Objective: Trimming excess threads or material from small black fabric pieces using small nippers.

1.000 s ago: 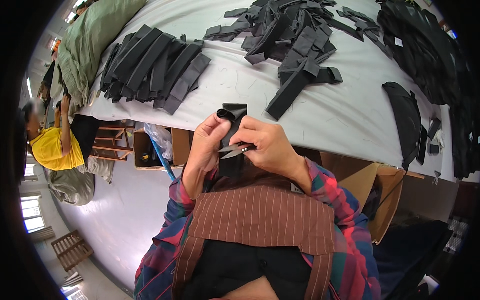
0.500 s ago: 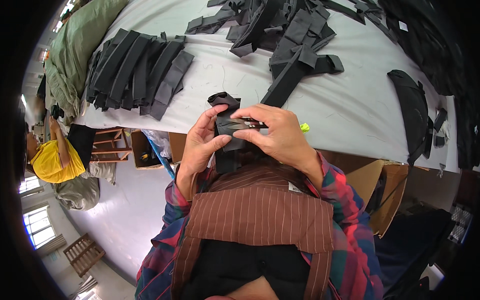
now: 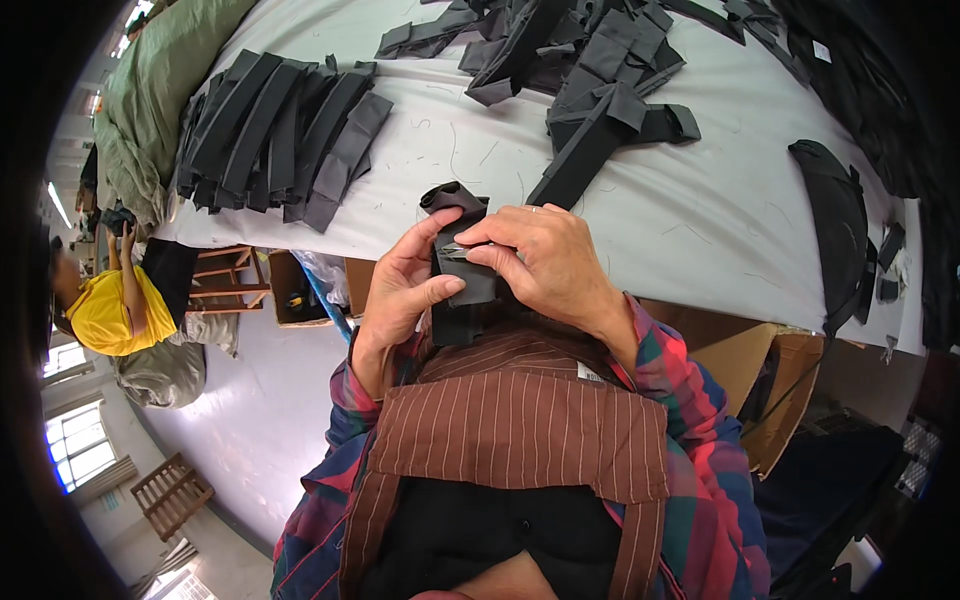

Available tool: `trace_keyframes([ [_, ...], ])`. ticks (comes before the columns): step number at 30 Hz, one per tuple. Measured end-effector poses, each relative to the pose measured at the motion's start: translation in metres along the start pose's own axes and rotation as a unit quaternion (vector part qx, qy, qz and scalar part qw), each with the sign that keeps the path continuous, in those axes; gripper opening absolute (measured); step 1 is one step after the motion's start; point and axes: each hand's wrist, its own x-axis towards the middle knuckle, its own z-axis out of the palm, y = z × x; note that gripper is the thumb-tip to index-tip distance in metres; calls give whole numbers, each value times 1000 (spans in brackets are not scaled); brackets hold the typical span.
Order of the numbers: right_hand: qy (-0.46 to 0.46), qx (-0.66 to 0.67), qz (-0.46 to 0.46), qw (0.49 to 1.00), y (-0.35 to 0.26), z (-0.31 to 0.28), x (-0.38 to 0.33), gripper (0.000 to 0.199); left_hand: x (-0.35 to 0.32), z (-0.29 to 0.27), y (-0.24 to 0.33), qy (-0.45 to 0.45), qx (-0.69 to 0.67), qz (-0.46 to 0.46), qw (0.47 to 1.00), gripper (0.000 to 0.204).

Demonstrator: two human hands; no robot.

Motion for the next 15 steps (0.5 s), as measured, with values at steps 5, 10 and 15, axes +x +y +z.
trace_keyframes([
  [5,25,37,12,999,0,2,-1,10,1,2,3,-9,11,-8,1000,67],
  [10,8,10,39,999,-5,-3,-2,9,2,3,3,-10,20,-4,1000,67],
  [15,51,127,68,988,-1,6,-4,10,2,4,7,-10,16,-27,999,65],
])
